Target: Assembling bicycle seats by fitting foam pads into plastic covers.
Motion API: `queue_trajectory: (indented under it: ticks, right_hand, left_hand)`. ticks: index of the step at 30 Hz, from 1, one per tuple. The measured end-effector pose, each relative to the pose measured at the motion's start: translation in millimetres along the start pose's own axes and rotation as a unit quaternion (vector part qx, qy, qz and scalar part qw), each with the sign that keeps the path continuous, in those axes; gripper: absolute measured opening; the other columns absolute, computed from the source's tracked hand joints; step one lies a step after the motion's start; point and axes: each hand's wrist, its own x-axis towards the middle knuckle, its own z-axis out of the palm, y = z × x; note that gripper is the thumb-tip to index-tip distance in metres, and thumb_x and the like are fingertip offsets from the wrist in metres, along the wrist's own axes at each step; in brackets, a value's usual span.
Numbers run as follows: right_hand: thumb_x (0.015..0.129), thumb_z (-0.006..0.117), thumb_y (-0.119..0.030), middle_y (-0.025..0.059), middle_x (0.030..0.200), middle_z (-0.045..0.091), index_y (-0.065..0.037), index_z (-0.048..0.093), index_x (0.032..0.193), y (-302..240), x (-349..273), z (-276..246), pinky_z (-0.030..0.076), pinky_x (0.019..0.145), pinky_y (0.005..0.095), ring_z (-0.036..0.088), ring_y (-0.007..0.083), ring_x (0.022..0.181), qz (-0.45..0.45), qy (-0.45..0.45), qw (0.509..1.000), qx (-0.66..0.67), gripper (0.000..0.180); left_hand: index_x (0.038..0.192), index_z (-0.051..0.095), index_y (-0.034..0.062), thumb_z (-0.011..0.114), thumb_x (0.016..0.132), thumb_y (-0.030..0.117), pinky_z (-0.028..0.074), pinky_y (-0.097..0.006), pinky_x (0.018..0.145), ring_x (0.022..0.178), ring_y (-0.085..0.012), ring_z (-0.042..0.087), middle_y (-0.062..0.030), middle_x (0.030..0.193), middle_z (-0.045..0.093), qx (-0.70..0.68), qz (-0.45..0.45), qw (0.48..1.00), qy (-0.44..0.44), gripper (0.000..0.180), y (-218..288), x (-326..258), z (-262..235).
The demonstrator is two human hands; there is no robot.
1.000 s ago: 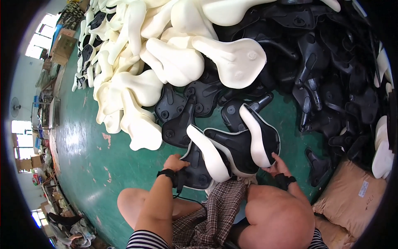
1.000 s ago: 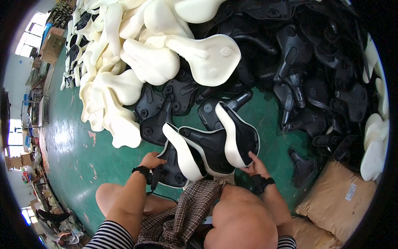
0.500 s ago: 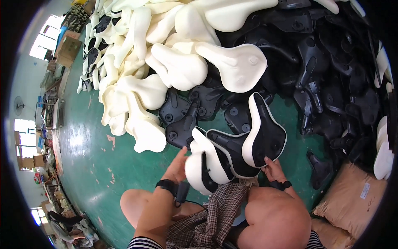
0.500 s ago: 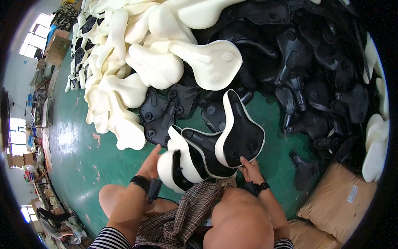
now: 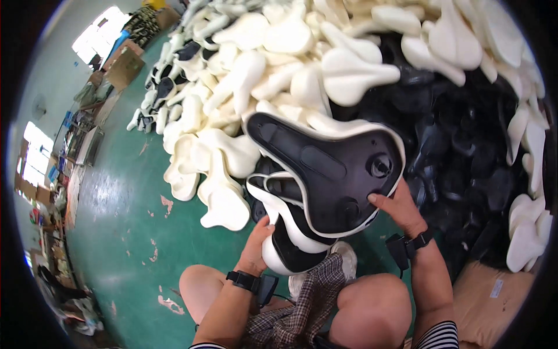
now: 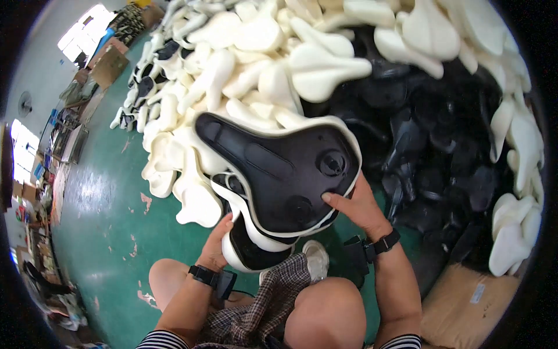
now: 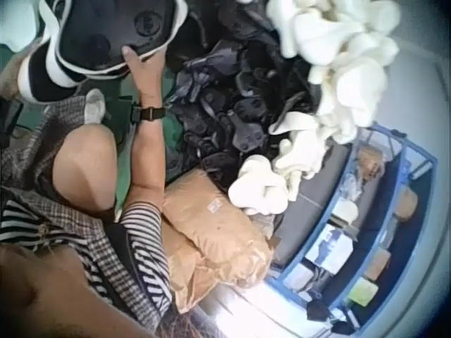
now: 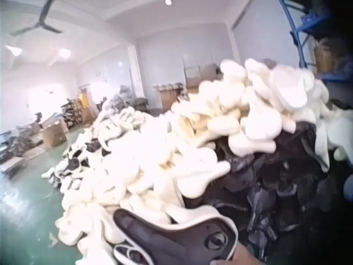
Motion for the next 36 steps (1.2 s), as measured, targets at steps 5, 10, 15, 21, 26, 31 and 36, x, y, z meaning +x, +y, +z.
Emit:
queue_trajectory:
  ticks: [5,10,15,21,26,31,36]
  right_hand:
    - [0.081,0.070,-0.008,0.0097,0.133,0.047,0.000,0.030,0.141,-165.2,33.5,93.3,0.034,0.105,0.0344,0.043,0.0175,0.123,-0.198,-0.119,0.972,-0.031,0.072]
    - [0.085,0.068,-0.015,0.0096,0.125,0.051,-0.001,0.034,0.136,-280.2,30.5,234.0,0.040,0.100,0.0324,0.048,0.0165,0.116,-0.362,-0.297,0.883,-0.033,0.063]
    - [0.076,0.071,-0.032,0.0265,0.132,0.043,-0.004,0.033,0.138,-260.4,22.5,404.0,0.032,0.107,0.0418,0.041,0.0405,0.124,-0.475,-0.330,0.809,-0.109,0.078]
    - [0.079,0.070,-0.027,0.0250,0.132,0.043,-0.001,0.035,0.137,-73.0,-34.5,530.5,0.029,0.108,0.0416,0.040,0.0376,0.125,-0.273,-0.479,0.834,-0.038,0.073]
    - [0.079,0.070,-0.028,0.0246,0.137,0.038,-0.008,0.030,0.141,35.4,-67.2,545.4,0.030,0.109,0.0423,0.036,0.0380,0.129,-0.108,-0.574,0.805,-0.101,0.077]
    - [0.078,0.070,-0.034,0.0260,0.139,0.034,-0.004,0.026,0.143,6.4,14.2,473.9,0.027,0.110,0.0436,0.031,0.0400,0.133,-0.211,-0.454,0.847,-0.177,0.085]
    - [0.080,0.071,-0.044,0.0285,0.123,0.049,0.005,0.035,0.134,-258.7,200.9,341.7,0.037,0.101,0.0406,0.049,0.0383,0.114,-0.565,0.098,0.800,-0.177,0.082]
  left_hand:
    - [0.144,0.028,0.0023,0.054,0.091,0.018,0.039,-0.039,0.105,0.124,-0.0262,0.048,-0.0149,0.139,0.044,-0.062,0.190,0.980,-0.010,0.061,93.9,-38.4,24.3]
    - [0.124,0.052,-0.0033,0.047,0.091,0.016,0.045,-0.039,0.100,0.110,-0.0260,0.058,-0.0145,0.122,0.059,-0.059,0.422,0.904,-0.024,0.038,179.6,-137.0,4.5]
    - [0.129,0.051,0.0017,0.045,0.095,0.038,0.042,-0.045,0.103,0.116,-0.0292,0.055,-0.0132,0.129,0.056,-0.038,0.456,0.889,-0.013,0.049,178.2,-274.8,-63.3]
    - [0.141,0.037,0.0009,0.030,0.096,0.048,0.036,-0.048,0.109,0.128,-0.0339,0.043,-0.0172,0.142,0.042,-0.118,0.346,0.827,0.428,0.065,62.3,-378.8,-161.3]
    - [0.130,0.049,-0.0029,0.039,0.096,0.038,0.042,-0.047,0.103,0.119,-0.0332,0.052,-0.0192,0.131,0.053,-0.128,0.318,0.871,0.351,0.054,-60.0,-391.9,-296.0]
    - [0.139,0.040,0.0021,0.040,0.095,0.047,0.031,-0.046,0.111,0.132,-0.0314,0.039,-0.0136,0.142,0.043,0.000,0.252,0.921,0.298,0.063,3.3,-291.0,-236.6]
    - [0.118,0.046,0.0019,0.065,0.080,0.052,0.032,-0.051,0.106,0.111,-0.0314,0.050,-0.0169,0.122,0.053,-0.290,0.377,0.878,-0.051,0.066,316.0,-81.6,15.9]
